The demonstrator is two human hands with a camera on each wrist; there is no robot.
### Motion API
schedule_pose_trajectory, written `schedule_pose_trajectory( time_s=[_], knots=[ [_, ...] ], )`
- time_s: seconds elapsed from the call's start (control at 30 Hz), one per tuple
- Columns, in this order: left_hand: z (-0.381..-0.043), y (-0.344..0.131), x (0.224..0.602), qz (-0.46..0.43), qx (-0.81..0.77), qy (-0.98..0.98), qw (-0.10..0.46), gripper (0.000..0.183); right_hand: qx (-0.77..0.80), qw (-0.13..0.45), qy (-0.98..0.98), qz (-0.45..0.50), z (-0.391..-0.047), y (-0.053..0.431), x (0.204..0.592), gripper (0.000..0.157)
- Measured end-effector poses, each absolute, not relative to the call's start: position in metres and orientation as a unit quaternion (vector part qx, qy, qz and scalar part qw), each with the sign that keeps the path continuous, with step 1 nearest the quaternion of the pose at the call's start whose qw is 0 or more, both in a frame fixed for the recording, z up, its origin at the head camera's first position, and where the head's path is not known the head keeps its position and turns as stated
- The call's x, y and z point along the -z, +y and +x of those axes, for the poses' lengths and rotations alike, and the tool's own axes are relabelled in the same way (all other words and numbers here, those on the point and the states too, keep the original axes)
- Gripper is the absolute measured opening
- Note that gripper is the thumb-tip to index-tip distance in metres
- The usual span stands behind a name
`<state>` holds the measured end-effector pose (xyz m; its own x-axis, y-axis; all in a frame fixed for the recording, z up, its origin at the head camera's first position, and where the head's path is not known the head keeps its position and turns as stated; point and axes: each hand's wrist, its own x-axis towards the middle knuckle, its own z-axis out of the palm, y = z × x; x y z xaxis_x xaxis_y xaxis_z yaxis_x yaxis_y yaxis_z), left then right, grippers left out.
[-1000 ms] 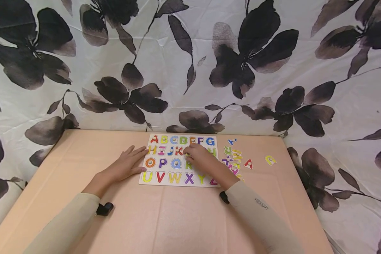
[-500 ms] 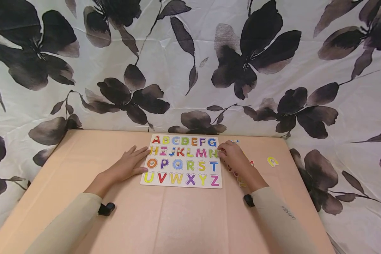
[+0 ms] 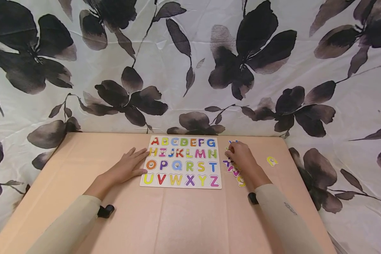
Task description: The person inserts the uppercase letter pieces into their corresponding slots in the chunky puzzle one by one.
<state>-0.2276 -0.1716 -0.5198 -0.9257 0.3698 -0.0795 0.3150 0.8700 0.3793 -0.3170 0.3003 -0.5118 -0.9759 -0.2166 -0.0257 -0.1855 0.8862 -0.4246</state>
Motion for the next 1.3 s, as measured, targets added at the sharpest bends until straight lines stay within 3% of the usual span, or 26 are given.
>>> schedule_pose_trajectory(
  time_s=[0.47,1.3],
  knots=[
    [-0.225,-0.170,0.519,0.180,-0.186,0.963,0.074,0.082,0.211,0.037,0.971,-0.104,-0.313,0.295,0.503,0.019],
    [-0.224,-0.173,0.521,0.183,-0.182,0.963,0.071,0.081,0.178,0.002,0.947,-0.269,-0.286,0.225,0.487,0.010]
  ],
)
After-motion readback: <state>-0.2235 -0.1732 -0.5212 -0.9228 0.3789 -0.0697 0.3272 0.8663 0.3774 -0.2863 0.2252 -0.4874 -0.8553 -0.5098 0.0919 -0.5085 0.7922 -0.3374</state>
